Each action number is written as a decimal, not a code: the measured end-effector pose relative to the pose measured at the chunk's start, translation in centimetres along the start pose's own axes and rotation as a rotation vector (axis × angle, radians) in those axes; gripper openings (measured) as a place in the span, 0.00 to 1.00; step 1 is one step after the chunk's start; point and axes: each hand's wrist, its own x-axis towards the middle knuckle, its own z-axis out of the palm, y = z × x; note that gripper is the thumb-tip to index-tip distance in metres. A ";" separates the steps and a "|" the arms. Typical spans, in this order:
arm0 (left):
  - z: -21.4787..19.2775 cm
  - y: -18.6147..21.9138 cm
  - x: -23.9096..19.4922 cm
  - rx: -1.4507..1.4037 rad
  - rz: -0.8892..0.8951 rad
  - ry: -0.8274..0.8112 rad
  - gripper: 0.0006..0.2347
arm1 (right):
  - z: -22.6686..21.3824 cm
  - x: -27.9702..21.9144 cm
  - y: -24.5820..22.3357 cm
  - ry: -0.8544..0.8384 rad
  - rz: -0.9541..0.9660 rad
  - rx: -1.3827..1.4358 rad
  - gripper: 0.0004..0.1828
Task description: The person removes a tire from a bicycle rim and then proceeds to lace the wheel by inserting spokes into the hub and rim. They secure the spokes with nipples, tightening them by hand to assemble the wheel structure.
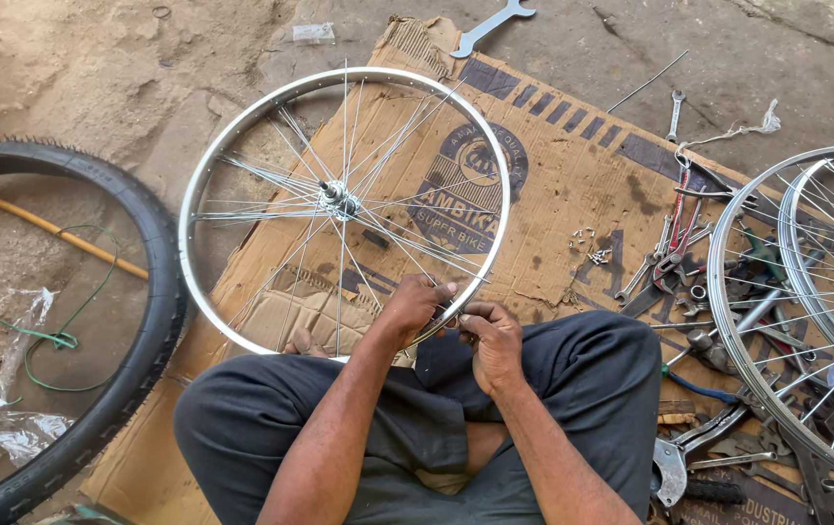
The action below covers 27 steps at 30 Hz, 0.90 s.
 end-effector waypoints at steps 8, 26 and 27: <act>-0.1 0.1 0.1 0.050 0.015 0.005 0.12 | 2.4 -0.6 0.1 0.141 -0.042 -0.025 0.19; 0.2 -0.3 0.5 0.099 0.009 0.044 0.13 | 2.4 0.4 0.8 0.207 0.114 -0.070 0.16; 0.1 -0.4 0.5 0.108 0.020 0.040 0.13 | 2.4 0.2 0.7 0.213 0.106 -0.067 0.17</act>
